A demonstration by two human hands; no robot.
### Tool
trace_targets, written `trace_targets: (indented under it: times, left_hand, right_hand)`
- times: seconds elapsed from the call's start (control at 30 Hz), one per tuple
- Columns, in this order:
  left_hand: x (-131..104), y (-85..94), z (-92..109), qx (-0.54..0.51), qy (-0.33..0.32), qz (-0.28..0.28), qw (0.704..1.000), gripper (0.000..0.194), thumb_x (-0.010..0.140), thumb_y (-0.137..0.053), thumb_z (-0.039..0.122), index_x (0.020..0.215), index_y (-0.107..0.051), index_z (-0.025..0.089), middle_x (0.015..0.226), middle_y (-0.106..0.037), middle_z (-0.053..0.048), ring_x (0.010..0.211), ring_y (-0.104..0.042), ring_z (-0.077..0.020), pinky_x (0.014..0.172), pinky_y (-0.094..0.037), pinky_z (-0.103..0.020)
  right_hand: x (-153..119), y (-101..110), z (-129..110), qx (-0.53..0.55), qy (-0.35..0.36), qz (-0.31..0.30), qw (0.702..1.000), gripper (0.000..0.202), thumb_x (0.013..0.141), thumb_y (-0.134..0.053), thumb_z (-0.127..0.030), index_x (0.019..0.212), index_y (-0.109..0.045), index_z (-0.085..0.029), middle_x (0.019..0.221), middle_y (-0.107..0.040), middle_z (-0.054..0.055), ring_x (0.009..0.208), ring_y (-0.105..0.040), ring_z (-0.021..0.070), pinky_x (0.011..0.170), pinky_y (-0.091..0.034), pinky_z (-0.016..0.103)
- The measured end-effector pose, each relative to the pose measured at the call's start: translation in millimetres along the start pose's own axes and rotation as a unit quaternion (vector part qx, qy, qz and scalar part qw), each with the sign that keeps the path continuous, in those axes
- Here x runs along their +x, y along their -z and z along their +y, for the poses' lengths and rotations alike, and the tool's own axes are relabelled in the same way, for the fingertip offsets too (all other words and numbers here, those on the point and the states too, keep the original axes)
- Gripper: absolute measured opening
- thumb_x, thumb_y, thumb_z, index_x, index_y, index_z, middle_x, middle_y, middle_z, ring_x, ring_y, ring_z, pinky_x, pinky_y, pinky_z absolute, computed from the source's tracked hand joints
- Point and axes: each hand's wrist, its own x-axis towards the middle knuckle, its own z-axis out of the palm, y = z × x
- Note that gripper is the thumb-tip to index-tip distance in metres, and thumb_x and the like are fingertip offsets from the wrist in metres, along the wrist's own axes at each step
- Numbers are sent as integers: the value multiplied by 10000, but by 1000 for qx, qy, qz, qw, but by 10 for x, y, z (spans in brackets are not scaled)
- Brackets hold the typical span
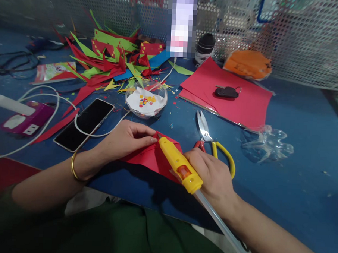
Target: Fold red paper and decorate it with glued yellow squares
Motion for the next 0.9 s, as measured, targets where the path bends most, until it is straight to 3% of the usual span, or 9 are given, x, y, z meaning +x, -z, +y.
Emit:
trace_targets:
  times: [0.9]
  left_hand:
    - [-5, 4, -19, 2, -2, 0, 1000, 182, 818, -689, 293, 914, -806, 191, 915, -804, -27, 847, -725, -185, 719, -547, -261]
  right_hand:
    - [-50, -43, 29, -7, -10, 10, 1000, 71, 961, -562, -278, 942, -522, -222, 767, -641, 5, 613, -596, 132, 535, -413, 257]
